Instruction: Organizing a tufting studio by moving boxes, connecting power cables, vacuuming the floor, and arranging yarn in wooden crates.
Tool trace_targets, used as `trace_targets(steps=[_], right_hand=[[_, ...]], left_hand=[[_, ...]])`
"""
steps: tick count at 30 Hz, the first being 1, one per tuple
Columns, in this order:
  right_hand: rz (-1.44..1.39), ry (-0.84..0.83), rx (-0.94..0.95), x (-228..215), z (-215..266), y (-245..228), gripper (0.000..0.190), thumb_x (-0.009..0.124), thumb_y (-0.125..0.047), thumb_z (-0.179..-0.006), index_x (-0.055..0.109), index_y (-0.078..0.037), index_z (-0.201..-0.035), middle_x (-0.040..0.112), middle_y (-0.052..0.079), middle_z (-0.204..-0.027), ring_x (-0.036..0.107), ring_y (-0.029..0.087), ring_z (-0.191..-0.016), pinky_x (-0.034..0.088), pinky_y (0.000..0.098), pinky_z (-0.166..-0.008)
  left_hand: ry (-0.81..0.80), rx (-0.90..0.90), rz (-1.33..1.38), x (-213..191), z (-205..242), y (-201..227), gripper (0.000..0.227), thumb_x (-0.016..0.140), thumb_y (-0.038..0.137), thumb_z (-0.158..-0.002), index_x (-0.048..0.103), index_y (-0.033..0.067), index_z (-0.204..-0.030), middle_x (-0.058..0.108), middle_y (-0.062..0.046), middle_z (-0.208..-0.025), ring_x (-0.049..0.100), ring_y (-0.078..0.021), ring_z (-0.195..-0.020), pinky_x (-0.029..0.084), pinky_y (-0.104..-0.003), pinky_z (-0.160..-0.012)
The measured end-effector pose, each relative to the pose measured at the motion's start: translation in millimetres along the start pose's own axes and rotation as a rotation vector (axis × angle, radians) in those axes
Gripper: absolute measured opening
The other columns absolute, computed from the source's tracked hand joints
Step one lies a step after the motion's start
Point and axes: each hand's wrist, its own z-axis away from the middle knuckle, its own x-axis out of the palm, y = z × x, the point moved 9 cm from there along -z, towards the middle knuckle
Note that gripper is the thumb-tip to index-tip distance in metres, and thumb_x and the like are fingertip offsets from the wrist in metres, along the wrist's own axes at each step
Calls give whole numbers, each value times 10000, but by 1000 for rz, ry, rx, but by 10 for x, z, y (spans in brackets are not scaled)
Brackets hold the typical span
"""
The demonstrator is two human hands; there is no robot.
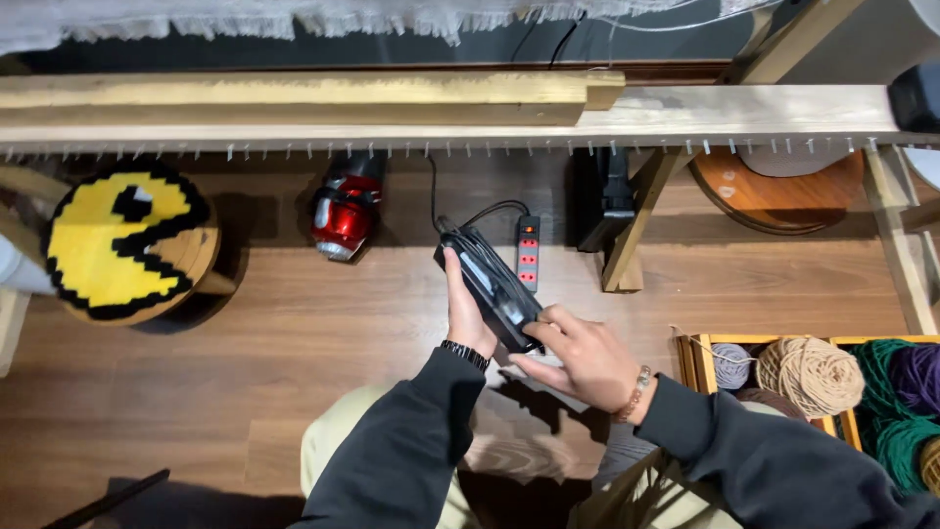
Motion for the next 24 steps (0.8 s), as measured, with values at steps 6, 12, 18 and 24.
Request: trace_targets(steps=[6,12,18,24], right_hand=[[-534,218,410,-182,-60,587,407,848,-259,-879,711,-43,-1195,659,106,-1007,717,209,-803,575,287,-618],[-611,70,508,-49,-173,434,564,934,-262,-763,698,-39,-1224,640,93,-904,684,206,-766,579,296,-627],[-610,-52,588,-109,-285,347,515,924,-231,-725,697,-22,-1138,675,94,-781,675,173,-672,579,295,-591],[-810,-128,572,-149,-342,365,254,846,-106,-824,772,-4,-1045,734,51,-804,655,74,-725,566,219,-652]], left_hand=[[-56,60,67,-92,-92,17,1162,609,837,-822,295,86,-1652,334,-241,-1668,421,-395,-1479,383,-523,-1205],[-103,270,-125,-81,-142,-8,792,663,639,-935,519,82,-1480,632,-157,-1390,617,-210,-1223,546,-414,-1060],[-99,363,-221,-201,-339,-111,488,769,475,-951,661,107,-1253,738,-56,-1105,688,-139,-1018,617,-329,-879],[-179,286,-66,-164,-346,71,542,707,544,-966,693,21,-1105,782,-218,-1048,794,-248,-814,682,-435,-670]])
